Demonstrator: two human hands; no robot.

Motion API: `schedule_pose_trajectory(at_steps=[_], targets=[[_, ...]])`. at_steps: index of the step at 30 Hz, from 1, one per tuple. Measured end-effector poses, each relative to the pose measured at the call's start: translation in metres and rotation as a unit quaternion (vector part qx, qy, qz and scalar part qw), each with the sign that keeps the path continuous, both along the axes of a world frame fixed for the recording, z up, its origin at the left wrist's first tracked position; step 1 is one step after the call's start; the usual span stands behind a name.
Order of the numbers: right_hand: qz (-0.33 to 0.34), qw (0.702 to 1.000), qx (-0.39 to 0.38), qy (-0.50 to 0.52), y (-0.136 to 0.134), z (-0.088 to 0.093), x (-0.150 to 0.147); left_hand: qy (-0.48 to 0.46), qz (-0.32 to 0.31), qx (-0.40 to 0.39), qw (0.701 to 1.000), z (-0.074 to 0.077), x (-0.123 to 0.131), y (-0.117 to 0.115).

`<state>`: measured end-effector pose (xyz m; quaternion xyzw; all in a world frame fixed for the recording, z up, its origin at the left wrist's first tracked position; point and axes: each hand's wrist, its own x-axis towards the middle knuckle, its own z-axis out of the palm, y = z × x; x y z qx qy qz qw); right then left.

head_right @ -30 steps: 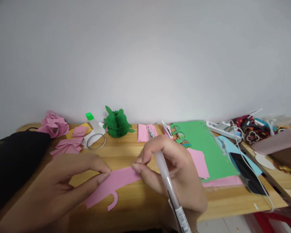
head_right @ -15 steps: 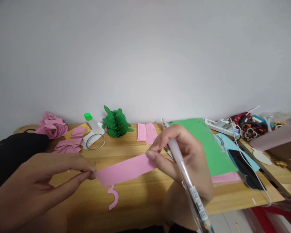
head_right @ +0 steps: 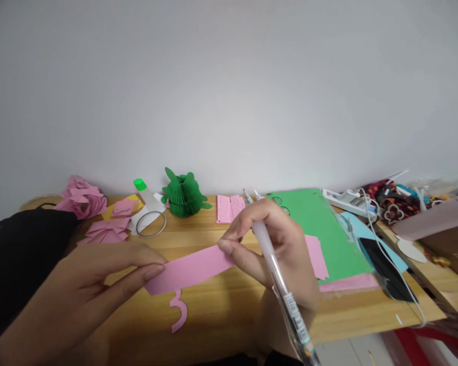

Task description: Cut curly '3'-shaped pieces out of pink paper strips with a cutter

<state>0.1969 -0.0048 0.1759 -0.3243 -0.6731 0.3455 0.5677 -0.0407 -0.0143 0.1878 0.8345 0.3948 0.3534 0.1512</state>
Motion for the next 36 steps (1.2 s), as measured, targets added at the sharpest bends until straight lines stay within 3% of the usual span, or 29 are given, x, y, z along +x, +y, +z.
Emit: schedule_pose_trajectory(at_steps=[4, 13, 21, 30, 36], targets=[[-0.006, 0.999, 0.037, 0.03, 0.0, 0.0, 0.008, -0.013, 0.011, 0.073, 0.997, 0.0, -0.004, 0.001], [-0.008, 0.999, 0.038, 0.024, 0.001, 0.001, 0.01, -0.028, -0.015, 0.05, 0.998, 0.001, -0.011, 0.001], [-0.012, 0.999, -0.022, 0.022, 0.006, -0.003, 0.006, -0.06, -0.017, -0.02, 0.998, -0.005, -0.013, 0.009], [-0.012, 0.994, -0.093, 0.048, 0.02, -0.009, -0.006, -0.053, -0.051, -0.169, 0.983, -0.016, -0.002, 0.023], [-0.038, 0.99, -0.104, 0.093, 0.029, -0.009, -0.019, -0.174, 0.031, -0.173, 0.969, -0.018, 0.001, 0.034]])
